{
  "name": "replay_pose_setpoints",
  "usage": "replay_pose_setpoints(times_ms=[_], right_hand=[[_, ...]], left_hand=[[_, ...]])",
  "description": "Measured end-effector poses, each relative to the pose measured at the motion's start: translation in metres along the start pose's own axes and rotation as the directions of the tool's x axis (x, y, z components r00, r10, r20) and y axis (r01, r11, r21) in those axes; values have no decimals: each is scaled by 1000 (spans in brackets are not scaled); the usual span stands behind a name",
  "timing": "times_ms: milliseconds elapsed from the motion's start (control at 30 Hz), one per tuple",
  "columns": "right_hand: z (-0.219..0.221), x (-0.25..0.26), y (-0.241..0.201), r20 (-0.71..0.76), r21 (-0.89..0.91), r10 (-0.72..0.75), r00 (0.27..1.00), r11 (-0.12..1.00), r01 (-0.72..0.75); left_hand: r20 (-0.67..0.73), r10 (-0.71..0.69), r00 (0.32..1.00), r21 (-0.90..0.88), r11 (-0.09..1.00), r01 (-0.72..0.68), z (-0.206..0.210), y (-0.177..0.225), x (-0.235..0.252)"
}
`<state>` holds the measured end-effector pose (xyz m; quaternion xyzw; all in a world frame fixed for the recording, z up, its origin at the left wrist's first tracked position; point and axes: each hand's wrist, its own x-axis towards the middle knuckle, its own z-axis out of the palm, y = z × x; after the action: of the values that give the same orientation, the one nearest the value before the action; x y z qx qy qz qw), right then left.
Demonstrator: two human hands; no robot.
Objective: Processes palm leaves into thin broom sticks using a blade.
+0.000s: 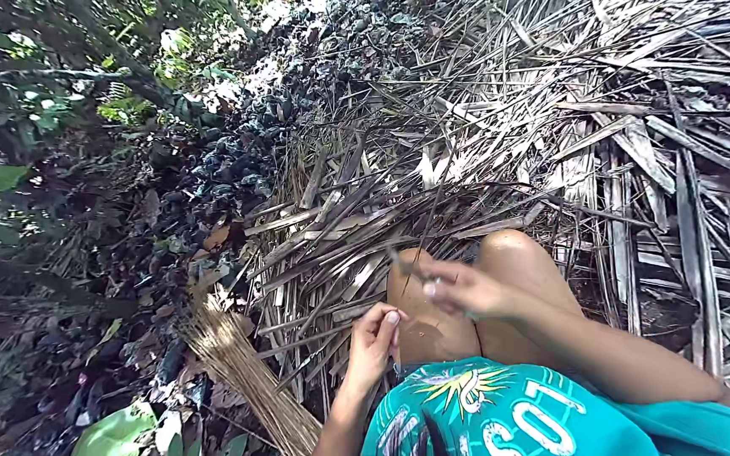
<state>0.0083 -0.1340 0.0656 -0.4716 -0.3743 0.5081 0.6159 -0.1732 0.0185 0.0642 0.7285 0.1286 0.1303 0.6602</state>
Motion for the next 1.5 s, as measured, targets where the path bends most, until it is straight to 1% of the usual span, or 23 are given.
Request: replay_pose_setpoints(times_ms=[67, 133, 233, 333, 400, 433, 500, 533, 567, 600, 633, 667, 733, 800, 867, 933, 1000, 1067, 1133, 1200, 1267, 1367, 1500], right_hand=[[13, -5, 7, 121, 27, 5, 993, 1000, -8], [4, -7, 2, 97, -7, -63, 993, 998, 64], [-40, -3, -26, -110, -111, -206, 972, 975, 194], [-91, 6, -56, -327, -109, -419, 847, 907, 407], [-110, 10, -73, -429, -86, -470, 771, 871, 483], [-107, 11, -73, -436, -76, -458, 775, 877, 475], [-77, 10, -52, -338, -62, -327, 883, 943, 326], [-53, 8, -33, -223, -51, -212, 951, 977, 206], [-30, 7, -15, -64, -49, -76, 995, 996, 73], [-9, 7, -3, 73, -47, 31, 997, 999, -28], [4, 7, 5, 166, -33, 88, 982, 996, -84], [6, 7, 6, 191, -31, 102, 976, 995, -98], [-16, 7, -15, 67, -58, 60, 996, 997, -56], [-51, 10, -35, -111, -6, -117, 987, 993, 117], [-78, 14, -46, -200, 48, -254, 946, 962, 269], [-76, 14, -46, -200, 31, -279, 939, 956, 291], [-55, 12, -34, -168, -4, -183, 969, 983, 185], [-29, 8, -19, -60, -54, -69, 996, 996, 65], [-10, 3, -6, 40, -55, -42, 998, 997, 44], [-8, -2, -2, 99, -16, -67, 993, 997, 69], [-20, -6, -10, 74, -33, -99, 992, 994, 101], [-50, -7, -29, -66, -42, -159, 985, 987, 156], [-86, 1, -50, -155, -35, -367, 917, 930, 366]], left_hand=[[13, -5, 1000, -110, 994, 6, 7, 4, 3], [65, -38, 997, -215, 975, 52, 5, 4, 0], [148, -102, 984, -284, 948, 141, -5, -2, -12], [202, -139, 970, -294, 936, 195, -20, -11, -24], [207, -165, 964, -310, 924, 225, -25, -17, -28], [205, -171, 964, -309, 923, 229, -26, -19, -28], [184, -177, 967, -301, 926, 227, -23, -17, -22], [162, -181, 970, -300, 928, 223, -20, -14, -18], [139, -183, 973, -305, 927, 218, -17, -11, -13], [125, -186, 975, -318, 923, 217, -15, -8, -10], [125, -189, 974, -333, 917, 221, -14, -6, -8], [135, -193, 972, -344, 911, 228, -16, -5, -8], [164, -210, 964, -359, 897, 257, -24, -10, -14], [201, -224, 954, -368, 885, 285, -35, -22, -23], [242, -215, 946, -356, 888, 293, -42, -34, -28], [232, -196, 953, -255, 933, 254, -38, -35, -24], [180, -144, 973, -175, 969, 176, -24, -23, -12], [112, -81, 990, -117, 989, 94, -9, -7, 5], [97, -23, 995, -130, 991, 36, 2, 3, 20], [128, -13, 992, -189, 981, 37, 7, 7, 25], [195, -21, 981, -233, 970, 67, 6, 5, 26], [270, -66, 961, -270, 953, 141, -4, -1, 21], [306, -141, 942, -307, 922, 237, -17, -3, 15]])
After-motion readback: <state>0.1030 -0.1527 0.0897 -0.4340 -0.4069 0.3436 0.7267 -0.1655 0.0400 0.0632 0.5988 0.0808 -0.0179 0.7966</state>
